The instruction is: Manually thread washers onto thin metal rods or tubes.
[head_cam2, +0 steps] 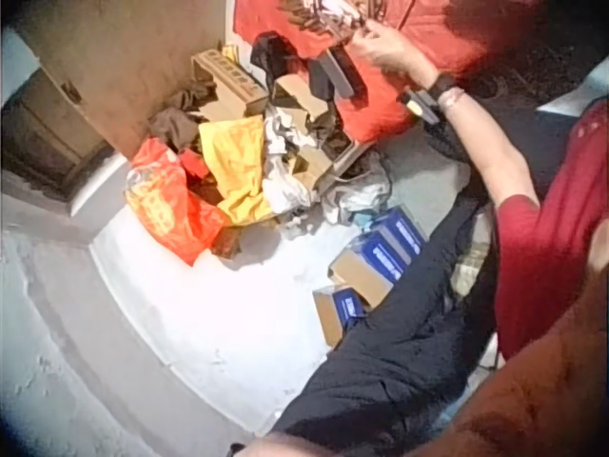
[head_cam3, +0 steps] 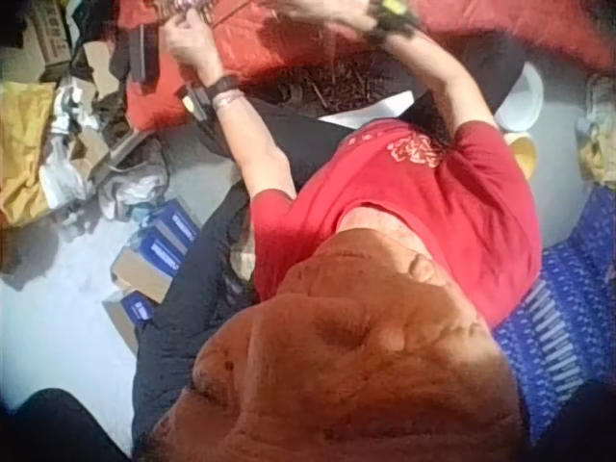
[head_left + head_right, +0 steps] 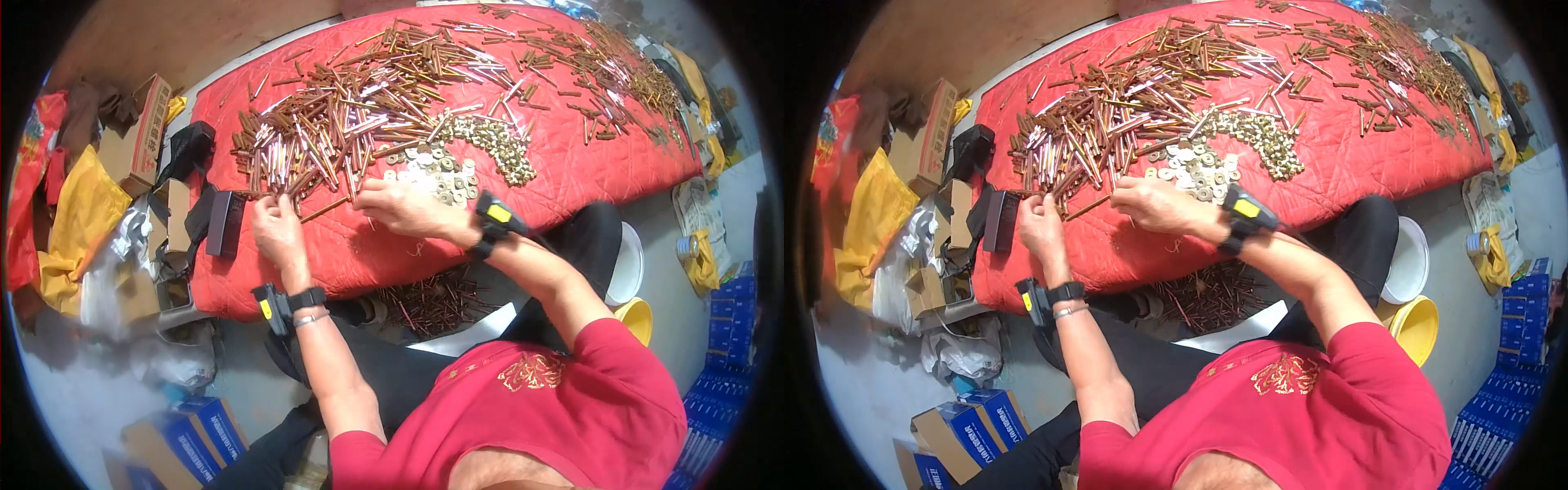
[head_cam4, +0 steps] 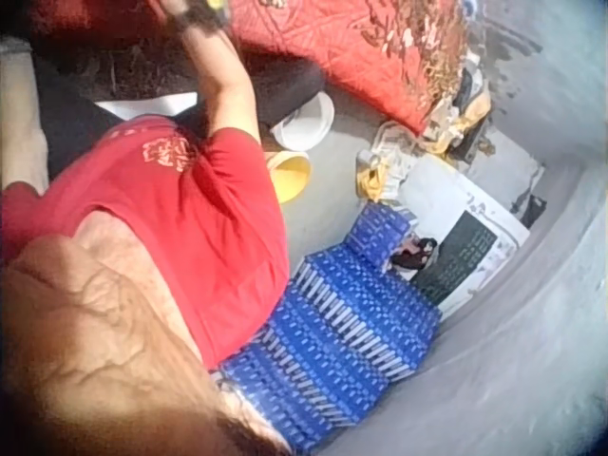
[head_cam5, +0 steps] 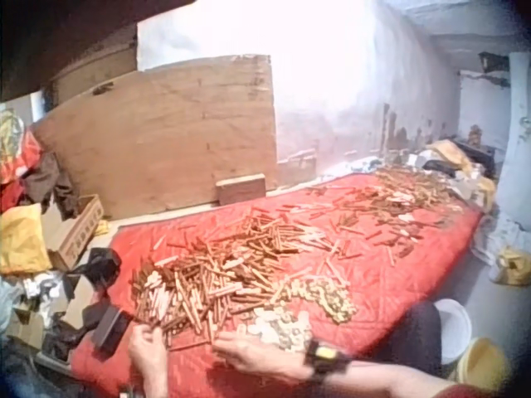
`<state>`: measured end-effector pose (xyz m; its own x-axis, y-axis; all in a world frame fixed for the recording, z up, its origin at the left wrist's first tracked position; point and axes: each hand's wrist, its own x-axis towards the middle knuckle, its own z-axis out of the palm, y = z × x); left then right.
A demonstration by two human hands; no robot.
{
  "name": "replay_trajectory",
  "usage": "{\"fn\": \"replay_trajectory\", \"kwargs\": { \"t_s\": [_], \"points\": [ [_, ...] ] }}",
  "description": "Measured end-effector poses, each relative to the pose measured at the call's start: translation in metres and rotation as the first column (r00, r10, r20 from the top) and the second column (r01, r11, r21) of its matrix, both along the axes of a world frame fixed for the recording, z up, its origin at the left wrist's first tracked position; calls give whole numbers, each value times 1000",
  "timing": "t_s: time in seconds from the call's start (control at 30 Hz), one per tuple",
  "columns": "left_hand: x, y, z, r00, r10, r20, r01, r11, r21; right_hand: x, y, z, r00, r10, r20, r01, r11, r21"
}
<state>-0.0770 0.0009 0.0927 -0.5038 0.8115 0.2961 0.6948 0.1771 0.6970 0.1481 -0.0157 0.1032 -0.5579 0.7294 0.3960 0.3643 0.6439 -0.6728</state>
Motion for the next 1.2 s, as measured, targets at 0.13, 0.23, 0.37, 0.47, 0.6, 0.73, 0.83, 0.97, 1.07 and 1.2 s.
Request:
{"fn": "replay_trajectory", "kwargs": {
  "t_s": [0.13,0.23,0.37,0.47,0.6,0.73,0.83,0.97,1.07,1.2],
  "points": [
    [-15,25,-25,998,12,-58,-18,995,-99,-43,28,-25,993,-113,24,103,959,263],
    [0,21,-25,993,-8,-119,3,999,-49,-48,34,-33,932,-193,306,53,909,413],
    [-17,12,-35,984,-42,-171,22,993,-117,-35,27,-19,906,-252,339,93,901,423],
    [1,11,-27,1000,-24,-19,23,997,-69,10,31,-26,945,-314,91,277,917,287],
    [22,-2,-15,986,-61,153,47,994,99,64,12,12,926,-372,-69,244,726,-643],
    [45,-4,-23,436,-378,817,230,924,305,81,-6,17,916,-343,207,399,830,-389],
    [56,-8,-22,115,-311,943,288,919,268,68,-12,2,912,-326,249,346,937,-41],
    [65,-14,-24,63,-326,943,304,906,293,52,-15,-8,900,-279,334,232,957,174],
    [67,-19,-18,23,-329,944,282,908,309,43,-11,-4,835,-261,484,176,961,215],
    [65,-19,-18,-1,-331,944,280,906,318,25,-2,1,701,-273,659,164,961,223]
  ]
}}
